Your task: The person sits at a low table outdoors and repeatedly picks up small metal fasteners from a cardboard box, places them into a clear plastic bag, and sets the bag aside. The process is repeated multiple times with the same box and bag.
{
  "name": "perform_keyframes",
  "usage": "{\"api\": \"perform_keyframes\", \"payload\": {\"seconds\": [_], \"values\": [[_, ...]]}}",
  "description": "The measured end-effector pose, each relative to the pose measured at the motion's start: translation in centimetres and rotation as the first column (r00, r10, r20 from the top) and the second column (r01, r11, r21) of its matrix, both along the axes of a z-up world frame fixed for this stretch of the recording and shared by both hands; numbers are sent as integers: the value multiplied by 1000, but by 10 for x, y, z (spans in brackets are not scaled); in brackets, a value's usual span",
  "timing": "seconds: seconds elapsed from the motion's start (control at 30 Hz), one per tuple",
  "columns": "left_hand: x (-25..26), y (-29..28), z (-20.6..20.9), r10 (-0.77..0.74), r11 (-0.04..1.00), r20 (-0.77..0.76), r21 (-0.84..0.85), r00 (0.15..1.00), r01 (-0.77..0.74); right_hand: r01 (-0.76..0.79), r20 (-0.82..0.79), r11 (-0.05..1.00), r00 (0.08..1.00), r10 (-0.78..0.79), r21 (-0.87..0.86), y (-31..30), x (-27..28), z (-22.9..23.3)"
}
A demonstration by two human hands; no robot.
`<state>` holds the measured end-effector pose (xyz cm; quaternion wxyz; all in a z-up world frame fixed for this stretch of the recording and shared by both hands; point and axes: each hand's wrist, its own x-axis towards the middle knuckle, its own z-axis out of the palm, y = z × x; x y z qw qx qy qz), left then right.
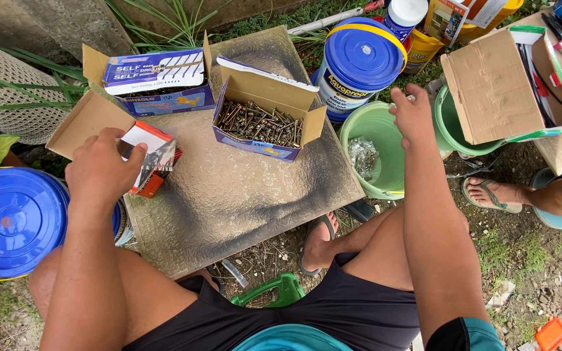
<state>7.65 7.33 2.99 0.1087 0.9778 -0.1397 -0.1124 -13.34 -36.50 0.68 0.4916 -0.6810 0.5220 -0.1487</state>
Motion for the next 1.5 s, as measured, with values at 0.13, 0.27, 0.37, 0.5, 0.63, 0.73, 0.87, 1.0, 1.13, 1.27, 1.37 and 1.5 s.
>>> {"api": "perform_keyframes", "payload": {"seconds": [0.13,0.27,0.37,0.5,0.63,0.73,0.87,1.0,1.13,1.27,1.37,1.5], "values": [[9,1,-19,-11,994,39,106,999,7,-92,299,968,941,161,-232,21,2,26],[9,-2,-26,-36,973,79,230,996,17,-156,400,863,837,373,-480,61,12,47],[-1,-9,-15,-46,970,68,243,997,28,-269,393,782,745,539,-562,82,27,37],[-3,-15,-23,-73,972,33,225,997,64,-560,131,564,629,766,-608,112,50,30],[-11,-23,-14,-89,972,32,222,996,80,-870,-308,294,427,850,-395,134,78,42],[-19,-28,-10,-106,972,9,213,994,102,-964,-608,115,242,756,-241,133,94,26],[1,-28,-55,-93,972,247,231,965,34,-972,-723,79,217,656,-220,134,101,2],[19,-28,-83,-45,978,172,210,984,8,-930,-797,-18,305,521,-367,132,105,-34],[22,-30,-76,-41,981,113,193,993,19,-918,-811,-63,311,495,-391,132,104,-30],[19,-32,-60,-32,999,27,31,999,31,-913,-815,-78,317,485,-401,129,106,-35],[18,-32,-57,-11,990,-33,-142,999,7,-902,-812,-80,341,473,-425,124,107,-46],[19,-31,-53,-38,826,-170,-560,985,-64,-889,-821,-83,375,431,-450,126,109,-52]]}}
